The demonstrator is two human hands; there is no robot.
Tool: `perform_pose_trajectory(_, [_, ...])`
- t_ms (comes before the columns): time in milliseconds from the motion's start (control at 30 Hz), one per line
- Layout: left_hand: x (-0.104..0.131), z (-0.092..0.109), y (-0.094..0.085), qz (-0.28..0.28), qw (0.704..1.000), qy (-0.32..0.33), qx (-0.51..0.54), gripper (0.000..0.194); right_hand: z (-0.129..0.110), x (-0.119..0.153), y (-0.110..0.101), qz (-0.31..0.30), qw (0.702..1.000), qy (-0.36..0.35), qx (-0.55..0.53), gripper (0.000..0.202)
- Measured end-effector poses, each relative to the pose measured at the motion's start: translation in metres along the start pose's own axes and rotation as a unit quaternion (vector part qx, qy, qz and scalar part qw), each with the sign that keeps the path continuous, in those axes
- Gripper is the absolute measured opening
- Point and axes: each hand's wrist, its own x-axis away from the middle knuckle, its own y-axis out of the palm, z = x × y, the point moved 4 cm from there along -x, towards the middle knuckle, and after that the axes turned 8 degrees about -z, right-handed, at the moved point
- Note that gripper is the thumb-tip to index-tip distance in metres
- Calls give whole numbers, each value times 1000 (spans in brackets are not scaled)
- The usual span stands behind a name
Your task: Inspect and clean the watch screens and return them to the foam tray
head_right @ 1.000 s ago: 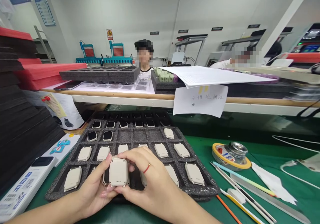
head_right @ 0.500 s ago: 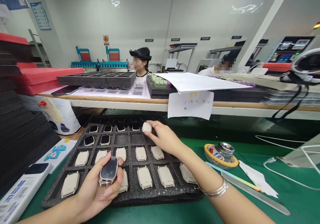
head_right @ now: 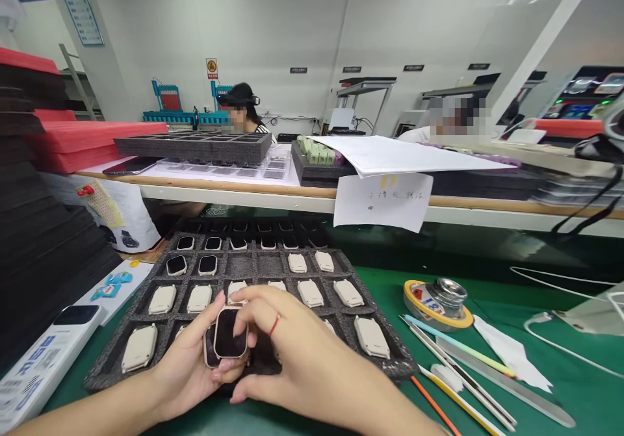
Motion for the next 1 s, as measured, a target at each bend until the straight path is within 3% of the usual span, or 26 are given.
perform_pose_trajectory(167, [-1, 0, 2, 6, 1000, 2, 22, 52, -3, 4, 19, 82, 995, -53, 16, 13])
perform_pose_trajectory(333, [-1, 1, 3, -17, 999, 25, 16, 47, -1, 3, 13, 174, 979, -105, 1, 8])
perform_pose_trajectory(467, [2, 1, 3, -26, 999, 24, -7, 49, 8, 8, -3, 304, 944, -59, -114, 10])
perform_pose_trajectory(567, [4, 2, 5, -29, 999, 21, -12, 52, 16, 13, -11, 359, 910, -16, -206, 14])
perform_pose_trajectory(667, [4, 3, 6, -32, 999, 21, -12, 52, 20, 14, -13, 358, 908, -14, -218, 4])
perform_pose_trajectory(767, [4, 3, 5, -32, 999, 15, -12, 52, 20, 15, -12, 334, 929, -36, -153, 16])
perform_pose_trajectory(867, [3, 2, 5, -27, 999, 10, -13, 52, 14, 15, -9, 294, 950, -104, -27, 23])
perform_pose_trajectory(1000, [3, 0, 4, -25, 1000, 1, 0, 48, 1, 18, -4, 217, 951, -205, 78, 40])
